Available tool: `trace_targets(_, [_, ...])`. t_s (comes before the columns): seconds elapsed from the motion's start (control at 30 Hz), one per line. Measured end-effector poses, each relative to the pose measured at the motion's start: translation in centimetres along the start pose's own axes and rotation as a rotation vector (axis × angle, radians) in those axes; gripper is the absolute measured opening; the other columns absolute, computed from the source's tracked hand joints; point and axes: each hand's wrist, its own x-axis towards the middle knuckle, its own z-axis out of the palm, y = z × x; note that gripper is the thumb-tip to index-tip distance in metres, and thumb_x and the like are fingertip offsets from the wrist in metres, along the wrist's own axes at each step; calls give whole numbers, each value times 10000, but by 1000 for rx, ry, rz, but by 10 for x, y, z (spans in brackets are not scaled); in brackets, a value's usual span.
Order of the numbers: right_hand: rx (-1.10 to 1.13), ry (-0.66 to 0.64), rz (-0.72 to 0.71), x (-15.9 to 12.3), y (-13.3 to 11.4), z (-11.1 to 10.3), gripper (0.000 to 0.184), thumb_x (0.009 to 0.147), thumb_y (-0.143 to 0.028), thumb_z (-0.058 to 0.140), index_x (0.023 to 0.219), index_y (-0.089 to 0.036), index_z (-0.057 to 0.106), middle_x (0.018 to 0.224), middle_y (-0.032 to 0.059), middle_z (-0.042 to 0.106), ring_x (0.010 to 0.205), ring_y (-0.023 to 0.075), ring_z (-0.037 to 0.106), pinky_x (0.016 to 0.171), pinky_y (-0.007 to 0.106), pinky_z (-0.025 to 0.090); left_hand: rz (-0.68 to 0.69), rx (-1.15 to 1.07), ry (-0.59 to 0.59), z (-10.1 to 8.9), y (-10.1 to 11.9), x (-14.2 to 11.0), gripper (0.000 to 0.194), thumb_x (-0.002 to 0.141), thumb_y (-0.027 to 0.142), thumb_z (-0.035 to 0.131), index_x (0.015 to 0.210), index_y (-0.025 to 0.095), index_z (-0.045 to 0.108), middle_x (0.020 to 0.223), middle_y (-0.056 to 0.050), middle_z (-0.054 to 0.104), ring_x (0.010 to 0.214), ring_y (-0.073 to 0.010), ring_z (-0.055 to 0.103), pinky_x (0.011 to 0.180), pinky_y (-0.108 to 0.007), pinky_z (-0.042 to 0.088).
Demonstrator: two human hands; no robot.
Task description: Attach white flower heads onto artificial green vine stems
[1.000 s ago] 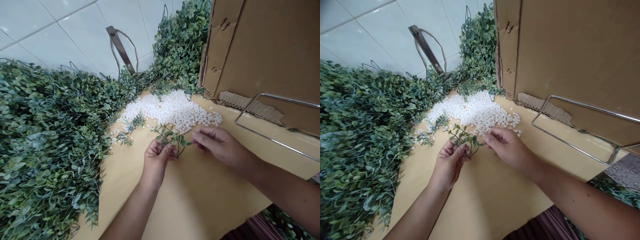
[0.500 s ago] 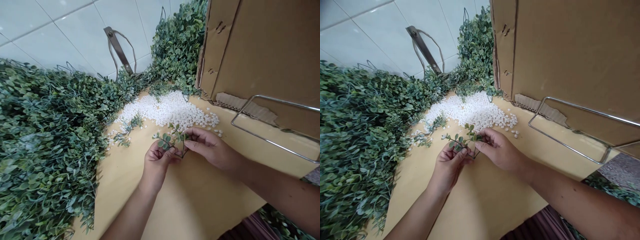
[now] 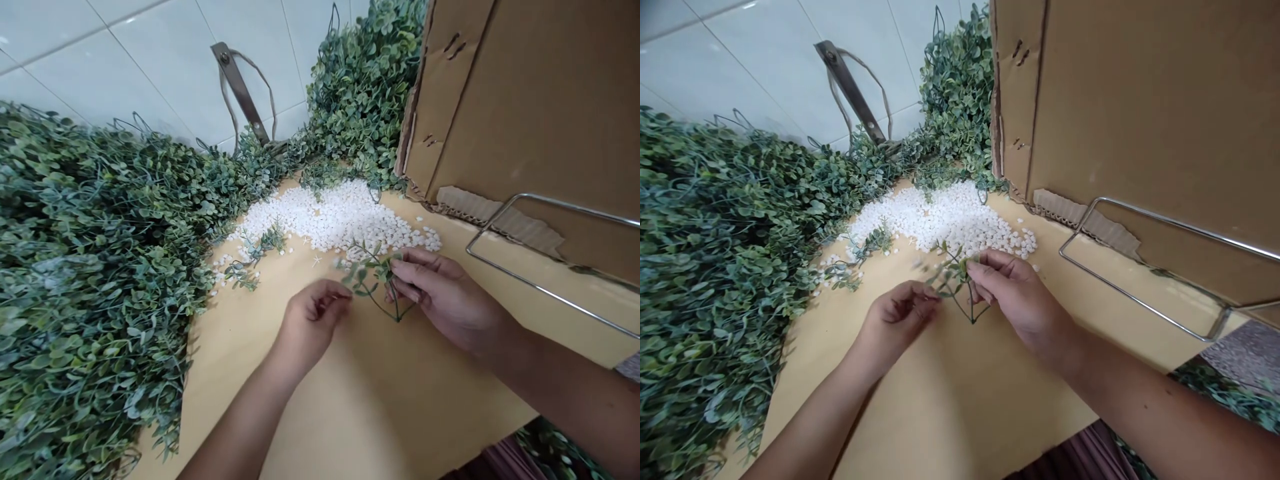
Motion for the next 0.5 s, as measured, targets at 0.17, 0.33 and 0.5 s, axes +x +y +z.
trace_targets(0.17, [-192, -162, 98, -7, 5, 4, 95, 747, -273, 529, 754, -181, 510, 584, -6, 561, 562, 119, 531, 537, 238, 431, 228, 521, 173, -14, 0, 26, 139, 739, 186, 558, 818, 169, 670, 756, -27, 638, 613, -113, 536, 577, -236, 428])
trace_targets(0.33, [-378, -255, 30, -9, 15, 5, 69, 806, -254, 457, 826, -188, 469, 619, -26, 485, 552, 102, 458, 485, 214, 378, 383, 868, 100, -5, 4, 43, 354, 687, 21, 469, 886, 213, 690, 852, -40, 640, 786, -161, 594, 700, -272, 455])
trace_targets(0.5, [-450, -179, -57, -8, 18, 3, 92, 808, -273, 481, 786, -195, 436, 629, -38, 440, 569, 99, 422, 515, 223, 377, 399, 941, 66, -4, 4, 47, 325, 681, 14, 464, 824, 208, 681, 841, -35, 642, 782, -164, 594, 688, -270, 445])
